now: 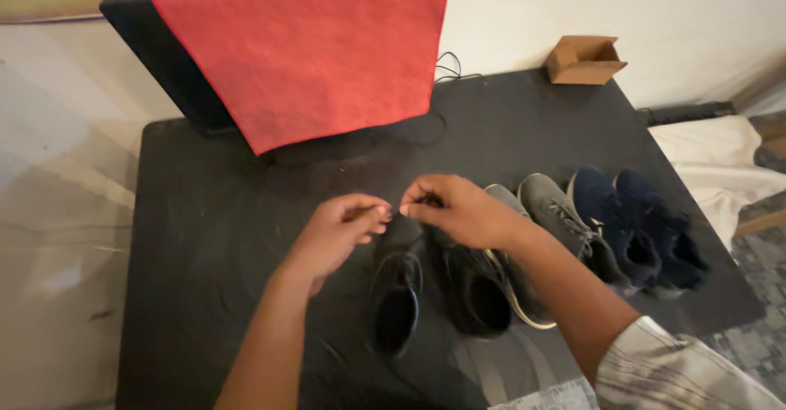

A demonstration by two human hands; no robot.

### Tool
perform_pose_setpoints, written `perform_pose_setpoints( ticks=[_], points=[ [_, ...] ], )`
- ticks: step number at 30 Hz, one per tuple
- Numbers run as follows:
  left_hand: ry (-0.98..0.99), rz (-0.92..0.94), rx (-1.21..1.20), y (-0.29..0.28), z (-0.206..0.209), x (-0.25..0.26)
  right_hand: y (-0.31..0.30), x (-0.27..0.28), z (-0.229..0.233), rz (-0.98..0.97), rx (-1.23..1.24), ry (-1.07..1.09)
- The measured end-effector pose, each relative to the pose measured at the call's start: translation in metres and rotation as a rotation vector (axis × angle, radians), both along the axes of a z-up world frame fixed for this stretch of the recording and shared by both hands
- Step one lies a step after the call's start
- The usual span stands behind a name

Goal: The person removes the laces from a black shoe and then re-laces it by threading the laces through the eyelets and tying a knot. The task is performed on a dark table with other shoes nearby.

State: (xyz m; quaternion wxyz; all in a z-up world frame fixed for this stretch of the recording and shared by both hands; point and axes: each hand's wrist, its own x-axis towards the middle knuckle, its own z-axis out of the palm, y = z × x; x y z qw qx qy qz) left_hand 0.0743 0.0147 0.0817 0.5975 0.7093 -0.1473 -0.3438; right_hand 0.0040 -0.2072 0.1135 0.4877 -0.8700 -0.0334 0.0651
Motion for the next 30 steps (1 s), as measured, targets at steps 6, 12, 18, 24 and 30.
perform_pose_setpoints(
  ticks=[6,12,18,24,30],
  points=[
    [0.022,0.112,0.017,0.012,-0.033,0.011,0.007,0.032,-0.005,0.023,0.033,0.018],
    [-0.122,0.025,-0.033,0.008,-0.081,0.016,0.007,0.073,0.015,-0.109,0.248,-0.027],
    [-0.142,-0.203,0.377,0.005,-0.106,-0.033,0.013,0.088,0.039,-0.13,0.374,0.035],
    [-0.327,-0.034,0.418,0.007,-0.113,-0.064,0.01,0.078,0.05,-0.175,0.421,0.029],
    [-0.267,0.057,0.452,0.011,-0.12,-0.073,-0.005,0.065,0.063,-0.239,0.593,-0.003]
  ],
)
